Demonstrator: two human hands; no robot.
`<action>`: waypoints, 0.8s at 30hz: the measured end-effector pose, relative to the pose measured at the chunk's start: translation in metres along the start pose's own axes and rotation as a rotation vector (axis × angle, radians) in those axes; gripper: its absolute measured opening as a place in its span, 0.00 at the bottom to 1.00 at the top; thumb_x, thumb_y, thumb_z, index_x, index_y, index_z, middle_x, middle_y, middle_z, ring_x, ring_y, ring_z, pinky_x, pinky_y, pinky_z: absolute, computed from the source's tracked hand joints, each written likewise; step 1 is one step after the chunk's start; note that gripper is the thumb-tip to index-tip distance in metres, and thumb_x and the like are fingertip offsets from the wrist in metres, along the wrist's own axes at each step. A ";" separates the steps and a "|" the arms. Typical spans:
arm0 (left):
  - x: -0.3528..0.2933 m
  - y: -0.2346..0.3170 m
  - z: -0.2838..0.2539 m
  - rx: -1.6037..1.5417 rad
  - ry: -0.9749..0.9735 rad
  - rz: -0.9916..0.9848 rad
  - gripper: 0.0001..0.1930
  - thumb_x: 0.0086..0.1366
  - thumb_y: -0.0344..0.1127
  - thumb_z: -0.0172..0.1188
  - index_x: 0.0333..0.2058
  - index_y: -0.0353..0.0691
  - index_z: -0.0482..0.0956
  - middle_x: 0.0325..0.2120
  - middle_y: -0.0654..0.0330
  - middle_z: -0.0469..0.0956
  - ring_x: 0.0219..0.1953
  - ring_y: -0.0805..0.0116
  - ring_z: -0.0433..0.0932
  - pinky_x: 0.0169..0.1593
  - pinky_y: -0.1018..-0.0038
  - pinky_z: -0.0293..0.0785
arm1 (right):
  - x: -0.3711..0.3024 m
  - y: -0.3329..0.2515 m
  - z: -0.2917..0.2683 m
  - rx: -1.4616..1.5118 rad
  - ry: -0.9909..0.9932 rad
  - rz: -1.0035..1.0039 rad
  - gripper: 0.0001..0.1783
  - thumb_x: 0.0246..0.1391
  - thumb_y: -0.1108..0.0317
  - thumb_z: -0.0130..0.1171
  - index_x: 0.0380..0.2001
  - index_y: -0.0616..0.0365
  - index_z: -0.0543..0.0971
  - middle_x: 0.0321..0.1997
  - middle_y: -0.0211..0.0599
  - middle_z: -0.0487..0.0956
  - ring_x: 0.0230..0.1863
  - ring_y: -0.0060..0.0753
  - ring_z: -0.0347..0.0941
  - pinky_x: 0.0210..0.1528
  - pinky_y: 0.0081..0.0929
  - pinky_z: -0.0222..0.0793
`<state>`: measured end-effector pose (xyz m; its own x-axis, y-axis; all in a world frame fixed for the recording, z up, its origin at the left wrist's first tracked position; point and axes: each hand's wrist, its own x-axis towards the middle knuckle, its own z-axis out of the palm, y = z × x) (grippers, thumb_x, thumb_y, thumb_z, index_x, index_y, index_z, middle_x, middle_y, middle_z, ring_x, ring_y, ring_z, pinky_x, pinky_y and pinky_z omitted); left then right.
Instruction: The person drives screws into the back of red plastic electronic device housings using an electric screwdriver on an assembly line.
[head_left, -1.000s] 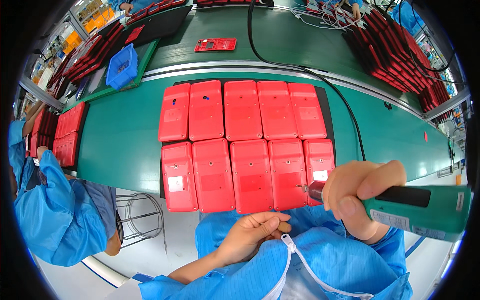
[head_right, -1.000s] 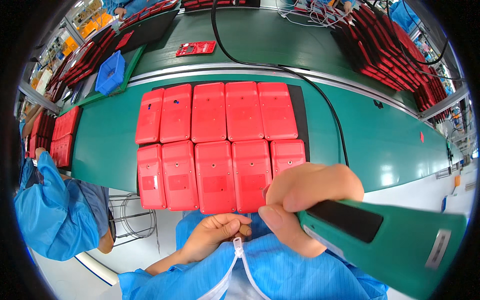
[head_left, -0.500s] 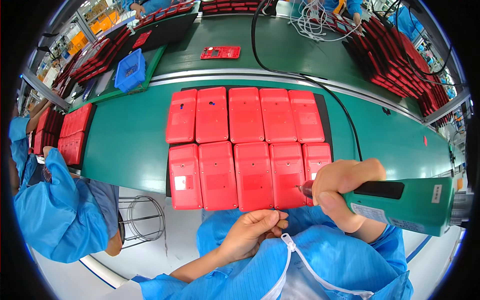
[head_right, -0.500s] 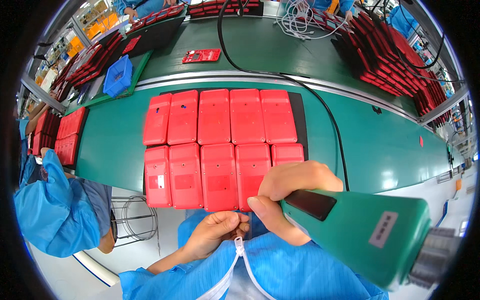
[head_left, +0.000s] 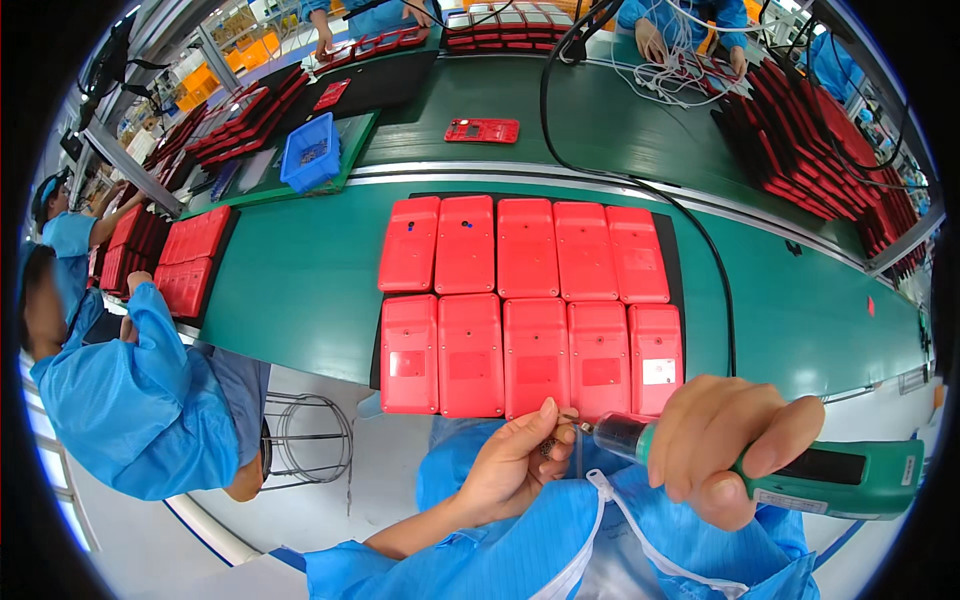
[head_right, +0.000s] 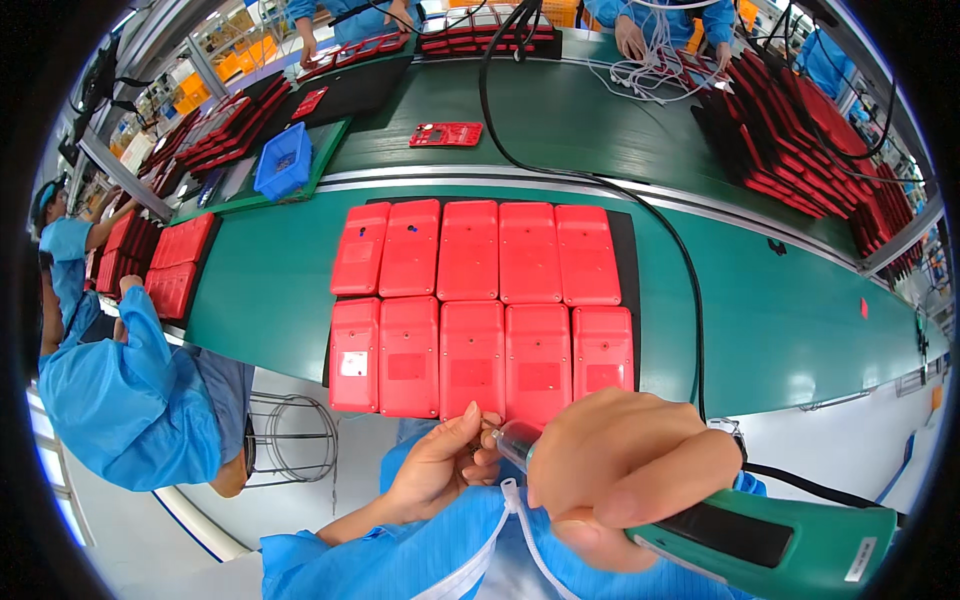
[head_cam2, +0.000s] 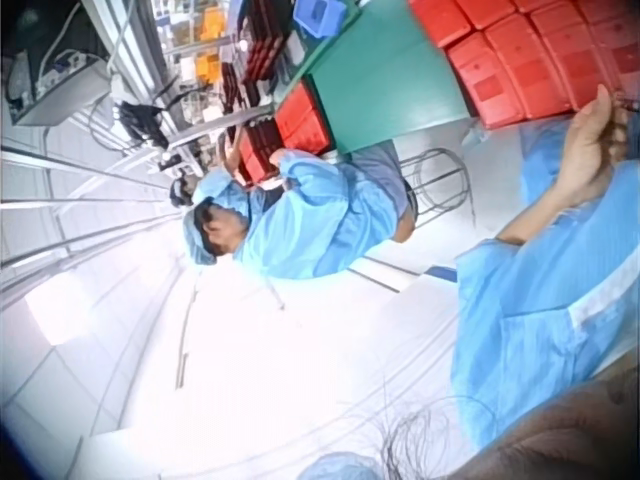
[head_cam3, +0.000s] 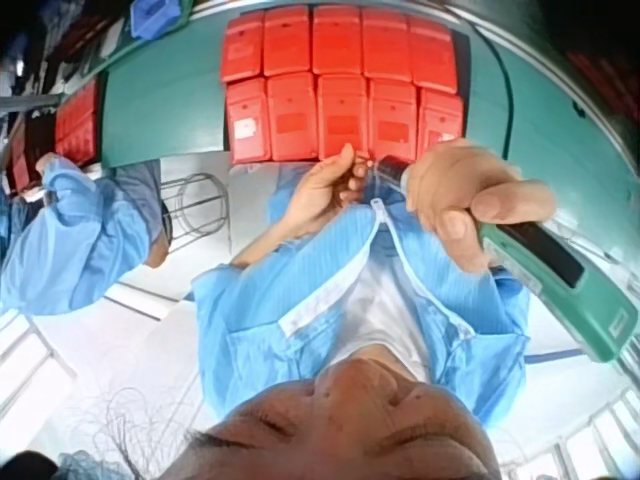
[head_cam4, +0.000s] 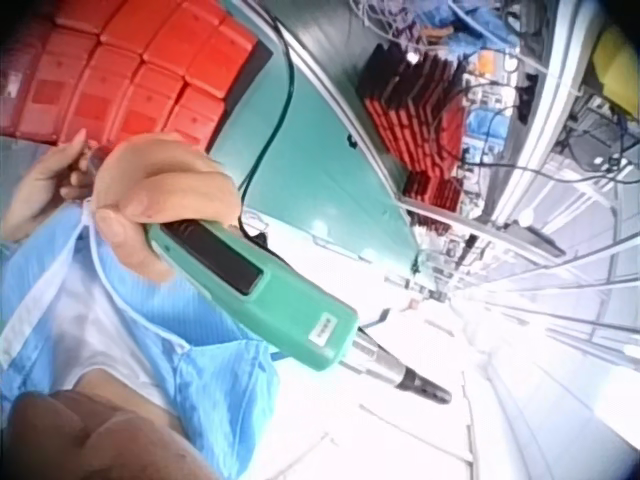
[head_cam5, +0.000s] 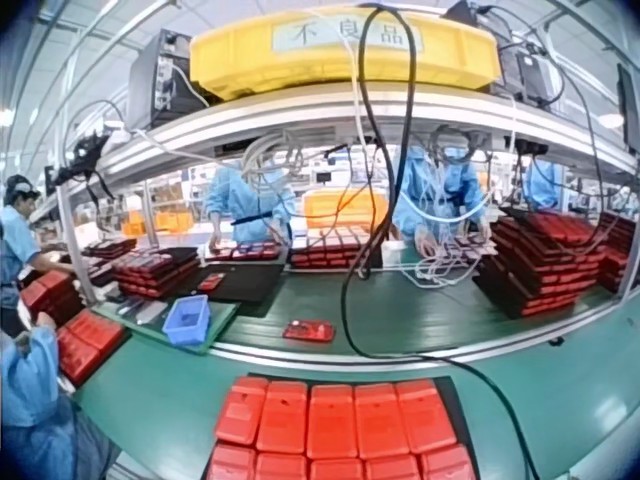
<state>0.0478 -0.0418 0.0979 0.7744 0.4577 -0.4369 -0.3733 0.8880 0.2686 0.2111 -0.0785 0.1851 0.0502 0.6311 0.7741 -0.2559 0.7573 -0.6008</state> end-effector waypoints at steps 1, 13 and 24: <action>0.000 0.000 0.000 0.002 0.002 0.007 0.16 0.64 0.45 0.43 0.32 0.39 0.73 0.23 0.66 0.70 0.20 0.80 0.62 0.22 0.84 0.58 | 0.000 0.001 0.000 -0.002 -0.017 0.025 0.21 0.36 0.85 0.58 0.32 0.56 0.61 0.11 0.33 0.67 0.11 0.30 0.64 0.17 0.31 0.68; 0.000 -0.001 0.001 0.172 0.022 0.012 0.16 0.62 0.46 0.47 0.25 0.39 0.73 0.16 0.66 0.68 0.19 0.79 0.62 0.21 0.85 0.57 | 0.002 -0.003 0.000 0.055 -0.027 0.066 0.20 0.37 0.86 0.56 0.31 0.56 0.61 0.13 0.33 0.68 0.11 0.30 0.64 0.17 0.32 0.68; -0.003 -0.002 0.000 0.178 -0.040 -0.017 0.18 0.62 0.47 0.46 0.28 0.37 0.74 0.17 0.66 0.67 0.21 0.80 0.63 0.23 0.86 0.59 | 0.003 0.000 0.004 0.066 -0.026 0.079 0.18 0.38 0.85 0.56 0.31 0.56 0.62 0.11 0.32 0.67 0.09 0.28 0.64 0.15 0.29 0.67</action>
<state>0.0460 -0.0453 0.0983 0.8010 0.4372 -0.4089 -0.2665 0.8721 0.4103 0.2076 -0.0773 0.1877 0.0023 0.6832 0.7302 -0.3214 0.6920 -0.6464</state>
